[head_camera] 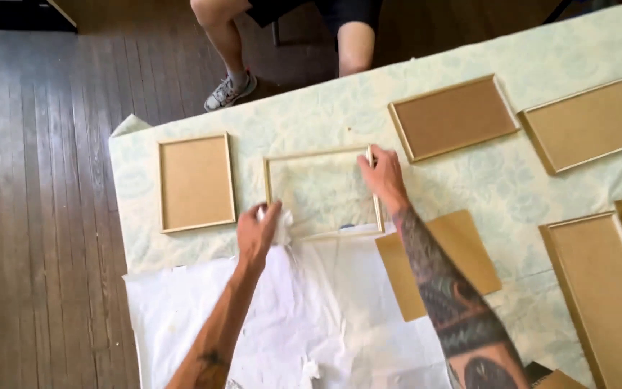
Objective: Cleaning glass panes with paper towels and liquid cleaner before assembling them into wooden picture frames.
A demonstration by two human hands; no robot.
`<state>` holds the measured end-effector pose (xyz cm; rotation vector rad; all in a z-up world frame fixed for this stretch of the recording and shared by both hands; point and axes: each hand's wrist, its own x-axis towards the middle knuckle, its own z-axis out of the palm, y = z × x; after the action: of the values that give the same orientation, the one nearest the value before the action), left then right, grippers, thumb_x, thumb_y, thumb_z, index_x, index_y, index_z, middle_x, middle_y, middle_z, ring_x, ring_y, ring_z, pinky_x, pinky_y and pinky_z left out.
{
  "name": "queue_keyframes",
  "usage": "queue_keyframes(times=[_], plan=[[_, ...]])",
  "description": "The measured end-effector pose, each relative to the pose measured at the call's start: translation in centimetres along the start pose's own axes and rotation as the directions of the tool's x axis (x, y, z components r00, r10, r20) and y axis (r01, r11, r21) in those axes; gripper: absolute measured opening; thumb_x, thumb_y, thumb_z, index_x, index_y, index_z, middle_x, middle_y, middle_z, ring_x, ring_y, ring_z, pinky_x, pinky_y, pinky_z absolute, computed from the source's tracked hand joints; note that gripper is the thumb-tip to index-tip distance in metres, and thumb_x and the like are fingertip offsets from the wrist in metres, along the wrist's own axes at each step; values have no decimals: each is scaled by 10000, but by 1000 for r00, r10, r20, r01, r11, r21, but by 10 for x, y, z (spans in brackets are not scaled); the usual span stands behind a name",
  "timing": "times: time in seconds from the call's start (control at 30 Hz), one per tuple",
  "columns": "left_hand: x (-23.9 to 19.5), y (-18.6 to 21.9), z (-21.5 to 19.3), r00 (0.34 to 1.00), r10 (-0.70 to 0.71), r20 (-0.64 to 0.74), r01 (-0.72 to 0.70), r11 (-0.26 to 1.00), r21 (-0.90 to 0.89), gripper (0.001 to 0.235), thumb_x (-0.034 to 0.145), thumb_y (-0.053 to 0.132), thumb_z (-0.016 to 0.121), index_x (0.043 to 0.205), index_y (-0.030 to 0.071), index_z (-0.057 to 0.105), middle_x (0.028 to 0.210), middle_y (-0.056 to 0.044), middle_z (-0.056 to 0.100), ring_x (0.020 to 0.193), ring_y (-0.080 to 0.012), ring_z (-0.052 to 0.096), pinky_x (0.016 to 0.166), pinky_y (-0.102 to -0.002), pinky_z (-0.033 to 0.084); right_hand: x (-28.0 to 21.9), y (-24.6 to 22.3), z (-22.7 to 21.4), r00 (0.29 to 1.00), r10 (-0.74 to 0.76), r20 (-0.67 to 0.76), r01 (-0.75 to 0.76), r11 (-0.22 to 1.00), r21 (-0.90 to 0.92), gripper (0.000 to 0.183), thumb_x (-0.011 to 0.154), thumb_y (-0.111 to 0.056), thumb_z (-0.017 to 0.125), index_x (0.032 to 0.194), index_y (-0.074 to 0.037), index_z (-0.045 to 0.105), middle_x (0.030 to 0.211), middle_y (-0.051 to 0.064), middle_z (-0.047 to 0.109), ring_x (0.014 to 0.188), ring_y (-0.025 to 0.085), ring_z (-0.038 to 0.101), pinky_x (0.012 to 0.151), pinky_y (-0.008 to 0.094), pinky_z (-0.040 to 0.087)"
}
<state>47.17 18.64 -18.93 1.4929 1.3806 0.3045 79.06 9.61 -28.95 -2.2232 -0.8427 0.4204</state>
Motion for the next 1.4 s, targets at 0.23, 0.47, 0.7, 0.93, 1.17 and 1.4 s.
queue_keyframes(times=[0.23, 0.47, 0.7, 0.93, 1.17, 1.4], plan=[[37, 36, 33, 995, -72, -64, 75, 996, 44, 766, 768, 633, 738, 1278, 61, 728, 1092, -260, 738, 1086, -434, 700, 953, -520, 541, 28, -50, -24, 970, 147, 191, -175, 975, 136, 776, 954, -575, 600, 1514, -61, 445, 1482, 263, 530, 1379, 420, 507, 1155, 523, 416], [14, 1, 50, 993, 91, -74, -94, 995, -41, 537, 889, 514, 673, 1193, 77, 748, 1147, -233, 719, 1144, -448, 654, 997, -521, 493, -2, -29, -111, 956, 48, 290, -43, 999, -23, 743, 1008, -552, 570, 1531, -34, 467, 1542, 255, 466, 1385, 372, 511, 1145, 483, 449], [-131, -73, 180, 819, -193, 541, 262, 964, -53, 666, 778, 467, 849, 1336, 138, 695, 1180, -124, 766, 1118, -298, 718, 987, -414, 571, -132, 25, -226, 863, 395, 314, -205, 843, -497, 604, 967, -502, 555, 1264, 4, 700, 1200, 272, 743, 1168, 438, 688, 1028, 554, 515], [-169, 19, 174, 757, -509, 410, 627, 743, -234, 686, 690, 245, 773, 1347, 152, 598, 1234, -22, 671, 1023, -157, 699, 879, -285, 559, -163, 130, -221, 897, 438, 60, -442, 895, 61, 284, 915, -96, 694, 1184, -84, 782, 1095, 44, 788, 951, 136, 703, 895, 243, 527], [-106, 7, 121, 977, -138, 161, 171, 961, -218, 638, 700, 391, 769, 1319, 237, 744, 1042, 44, 677, 969, -103, 603, 810, -278, 455, -137, -14, -215, 914, 384, 127, -404, 882, 241, 333, 903, -76, 691, 1228, -51, 758, 1149, 63, 765, 1027, 139, 675, 840, 320, 611], [14, -7, 49, 987, 148, -62, -150, 988, -33, 694, 791, 413, 826, 1392, 116, 647, 1226, -176, 701, 1199, -392, 642, 1034, -499, 501, -52, -11, -87, 984, 99, 147, -168, 789, 591, 481, 1026, -125, 676, 1493, -146, 564, 1209, 115, 712, 1042, 205, 709, 830, 364, 634]])
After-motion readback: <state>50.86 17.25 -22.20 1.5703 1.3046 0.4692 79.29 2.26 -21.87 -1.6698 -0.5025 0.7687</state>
